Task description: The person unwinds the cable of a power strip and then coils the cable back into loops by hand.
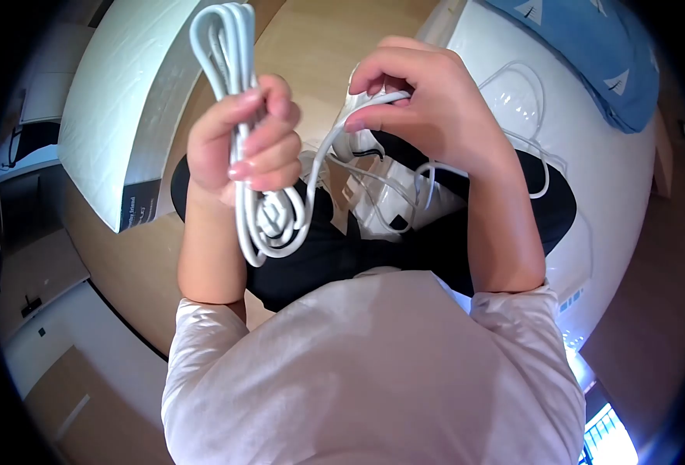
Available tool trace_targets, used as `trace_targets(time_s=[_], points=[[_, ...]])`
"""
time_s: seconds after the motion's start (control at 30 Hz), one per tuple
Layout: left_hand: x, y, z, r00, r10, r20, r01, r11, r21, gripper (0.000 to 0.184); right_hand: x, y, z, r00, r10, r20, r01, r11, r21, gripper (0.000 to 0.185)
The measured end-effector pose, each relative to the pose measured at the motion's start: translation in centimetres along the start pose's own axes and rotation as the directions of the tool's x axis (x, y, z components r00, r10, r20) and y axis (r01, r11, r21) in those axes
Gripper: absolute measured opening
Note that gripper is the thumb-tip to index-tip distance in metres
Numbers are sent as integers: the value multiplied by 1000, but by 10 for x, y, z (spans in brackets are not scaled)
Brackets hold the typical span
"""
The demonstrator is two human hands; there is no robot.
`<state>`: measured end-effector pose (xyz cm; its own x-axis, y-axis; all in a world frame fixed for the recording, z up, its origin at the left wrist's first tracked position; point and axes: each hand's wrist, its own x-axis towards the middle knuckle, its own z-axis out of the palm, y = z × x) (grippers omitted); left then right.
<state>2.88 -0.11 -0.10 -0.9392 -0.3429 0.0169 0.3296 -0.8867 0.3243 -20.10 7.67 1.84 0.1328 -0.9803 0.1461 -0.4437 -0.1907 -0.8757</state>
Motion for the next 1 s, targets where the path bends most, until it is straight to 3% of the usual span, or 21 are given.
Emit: trace_targets(time_s=[0.03,0.1,0.17,0.23,0.3,0.37,0.43,0.47,0.5,0.53,0.57,0.6,0.63,0.67,0.7,0.77,0.83,0.9,0.97,1.0], points=[[1,-4,6,996,10,-84,-4,998,66,22,1,-3,1,997,-45,-62,37,992,-123,17],[2,-10,8,970,109,-216,-16,919,393,17,0,-5,0,999,-28,-34,23,989,-148,17],[6,-14,12,938,157,-310,64,799,597,14,-2,-5,-3,1000,-8,-10,7,984,-176,17],[8,-19,14,930,182,-320,72,763,643,13,-3,-3,-8,990,89,106,-87,996,-27,25],[9,-22,18,923,213,-320,73,719,691,13,-6,-12,-12,984,143,108,-142,990,-24,25],[9,-24,22,895,326,-304,86,542,836,13,-6,-14,-16,974,195,115,-194,981,-22,25],[7,-26,26,890,320,-325,125,514,849,8,-6,-11,-16,966,-250,67,258,920,-294,25],[6,-30,25,873,414,-258,127,316,940,13,-7,-7,-16,966,-251,61,257,920,-297,25],[6,-33,22,855,490,-170,137,104,985,18,-8,-2,-15,922,-387,3,375,891,-256,20],[10,-33,17,846,511,154,-34,-236,971,26,-9,2,-14,856,-513,-58,490,843,-224,17],[10,-33,20,847,507,159,-40,-238,971,26,-10,2,-6,856,-514,-62,489,842,-229,17],[6,-32,24,887,462,13,38,-102,994,24,-10,-1,6,892,-354,-282,394,914,99,17],[3,-32,27,910,394,-130,128,33,991,22,-14,-6,14,898,-119,-424,316,844,433,17],[3,-31,24,906,400,-137,111,88,990,22,-16,-20,3,947,139,-289,88,753,652,21],[4,-28,22,908,397,-138,111,90,990,22,-18,-18,1,946,143,-290,86,754,651,21],[4,-22,19,929,354,-106,70,112,991,22,-19,-10,-3,994,110,5,-63,533,844,28],[1,-17,18,936,318,-153,100,178,979,26,-20,-7,1,1000,17,-6,-3,491,871,25],[-1,-16,8,917,340,-208,60,398,916,30,-22,-3,0,989,-60,-135,148,422,894,22],[0,-16,5,907,377,-189,51,347,936,41,-26,-2,-1,980,-55,-189,192,474,859,21],[2,-16,2,906,406,-116,-51,380,924,42,-27,-2,0,969,-45,-243,230,527,818,20]])
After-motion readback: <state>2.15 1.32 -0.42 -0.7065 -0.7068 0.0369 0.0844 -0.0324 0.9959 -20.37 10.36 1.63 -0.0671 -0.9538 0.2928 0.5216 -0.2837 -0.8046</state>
